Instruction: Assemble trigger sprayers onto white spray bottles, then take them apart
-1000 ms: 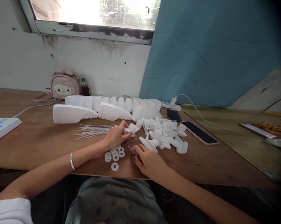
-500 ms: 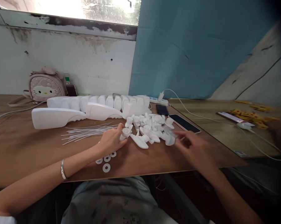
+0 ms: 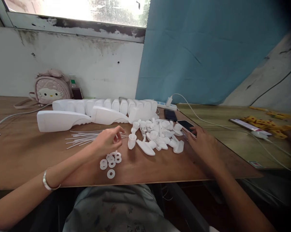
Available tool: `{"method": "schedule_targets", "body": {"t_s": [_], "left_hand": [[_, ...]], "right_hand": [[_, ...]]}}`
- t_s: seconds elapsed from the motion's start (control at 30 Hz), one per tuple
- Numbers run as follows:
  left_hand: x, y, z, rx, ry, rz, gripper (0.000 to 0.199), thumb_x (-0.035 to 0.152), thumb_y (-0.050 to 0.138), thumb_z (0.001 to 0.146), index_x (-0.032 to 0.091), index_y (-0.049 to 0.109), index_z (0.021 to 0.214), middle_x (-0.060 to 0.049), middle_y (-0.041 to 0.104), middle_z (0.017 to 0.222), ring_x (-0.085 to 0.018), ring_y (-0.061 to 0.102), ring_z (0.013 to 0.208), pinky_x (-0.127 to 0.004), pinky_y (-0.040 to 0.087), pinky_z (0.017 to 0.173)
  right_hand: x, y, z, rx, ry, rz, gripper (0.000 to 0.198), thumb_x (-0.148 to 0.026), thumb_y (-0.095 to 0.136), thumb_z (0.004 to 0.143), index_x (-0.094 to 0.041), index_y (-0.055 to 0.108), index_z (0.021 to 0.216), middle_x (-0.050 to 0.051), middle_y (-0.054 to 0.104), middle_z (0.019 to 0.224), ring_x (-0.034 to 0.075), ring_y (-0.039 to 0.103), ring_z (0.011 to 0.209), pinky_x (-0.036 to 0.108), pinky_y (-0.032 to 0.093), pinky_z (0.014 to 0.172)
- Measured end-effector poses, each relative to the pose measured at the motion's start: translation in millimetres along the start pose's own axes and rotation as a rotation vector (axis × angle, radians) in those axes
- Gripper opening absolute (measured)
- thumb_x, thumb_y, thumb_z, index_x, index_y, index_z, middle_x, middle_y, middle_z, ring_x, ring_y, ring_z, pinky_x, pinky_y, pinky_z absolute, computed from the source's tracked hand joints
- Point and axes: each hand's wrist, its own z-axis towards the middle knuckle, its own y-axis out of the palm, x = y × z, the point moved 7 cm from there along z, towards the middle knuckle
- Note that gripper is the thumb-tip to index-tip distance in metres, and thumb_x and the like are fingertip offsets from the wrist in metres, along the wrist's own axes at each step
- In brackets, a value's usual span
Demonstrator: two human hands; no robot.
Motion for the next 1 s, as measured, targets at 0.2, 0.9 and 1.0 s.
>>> {"method": "schedule_targets", "body": {"t_s": [0.2,0.9,1.0], "left_hand": [[-11.1,-6.8,-3.6,-0.472,0.227,-0.058,0.017,0.022,0.063,0.064,0.022,0.067,0.080,0.001,0.063,0.072,-0.011,0.053,0.062,-0.019,0.037,0.056],[-13.1,-12.1,5.5,0.094,0.122,-0.452,0.018,0.034,0.062,0.072,0.017,0.067,0.077,-0.002,0.061,0.072,-0.011,0.049,0.065,-0.024,0.039,0.064],[-17.1,-2.4,7.7,0.081,0.104,-0.421,0.021,0.038,0.062,0.071,0.018,0.067,0.076,-0.002,0.058,0.075,-0.011,0.046,0.066,-0.024,0.039,0.063]], "right_hand": [[-138.5,-26.1,-28.9,0.006,-0.393,0.244,0.025,-0.035,0.042,0.085,-0.017,0.054,0.096,0.008,0.064,0.086,0.020,0.058,0.078,0.028,0.040,0.064],[-230.8,20.0,-53.9,-0.244,-0.635,0.533,0.018,-0.019,0.049,0.075,-0.015,0.048,0.093,0.008,0.058,0.089,0.019,0.057,0.082,0.030,0.045,0.068],[-231.6,18.8,-53.9,-0.242,-0.629,0.596,0.018,-0.018,0.050,0.075,-0.016,0.048,0.093,0.007,0.059,0.088,0.019,0.058,0.081,0.030,0.045,0.069]]}}
